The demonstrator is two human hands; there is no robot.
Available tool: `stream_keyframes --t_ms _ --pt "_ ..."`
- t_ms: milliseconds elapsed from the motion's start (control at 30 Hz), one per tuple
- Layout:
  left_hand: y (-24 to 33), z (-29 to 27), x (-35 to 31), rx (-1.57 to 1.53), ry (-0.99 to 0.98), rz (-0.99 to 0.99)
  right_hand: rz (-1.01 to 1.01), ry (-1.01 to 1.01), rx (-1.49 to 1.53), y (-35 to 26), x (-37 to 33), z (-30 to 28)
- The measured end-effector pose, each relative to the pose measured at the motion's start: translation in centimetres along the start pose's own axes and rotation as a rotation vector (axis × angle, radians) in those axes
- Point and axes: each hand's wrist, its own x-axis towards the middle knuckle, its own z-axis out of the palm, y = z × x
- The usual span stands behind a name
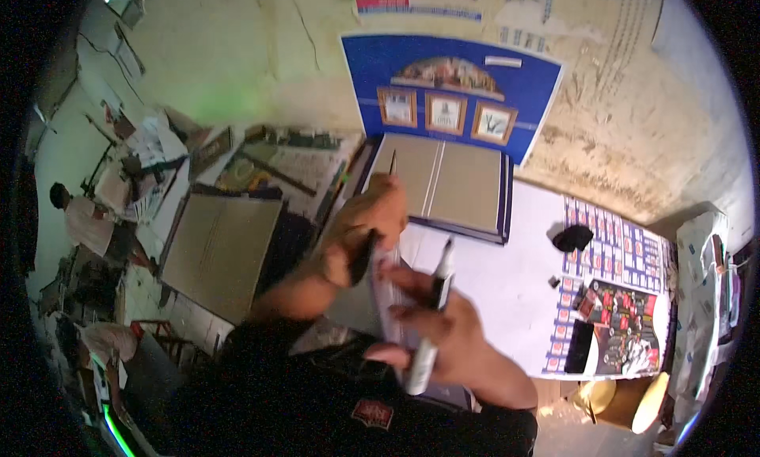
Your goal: The person marks the edges of several folder covers with a pen, turning the folders over and opening them to mark specific points on the interior and spine.
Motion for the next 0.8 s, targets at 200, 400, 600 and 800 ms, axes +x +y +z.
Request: stream_keyframes --t_ms 200,400,600,800 --pt "0.1 -0.7 0.3 -0.112 0.236 0.033 -0.090 -0.143 -0.028 1.4 0.5 1.5" --pt "2.4 -0.7 1.2 -0.104 0.171 0.047 -0.134 0.056 0.353 0.7 -0.4 0.8" --pt "2.7 -0.9 1.0 -0.091 0.161 0.042 0.309 0.348 0.753 -4.1 2.1 1.2" --pt "2.7 -1.3 1.8 -0.027 0.075 0.019 0.104 0.223 0.567 -3.1 3.7 0.3"
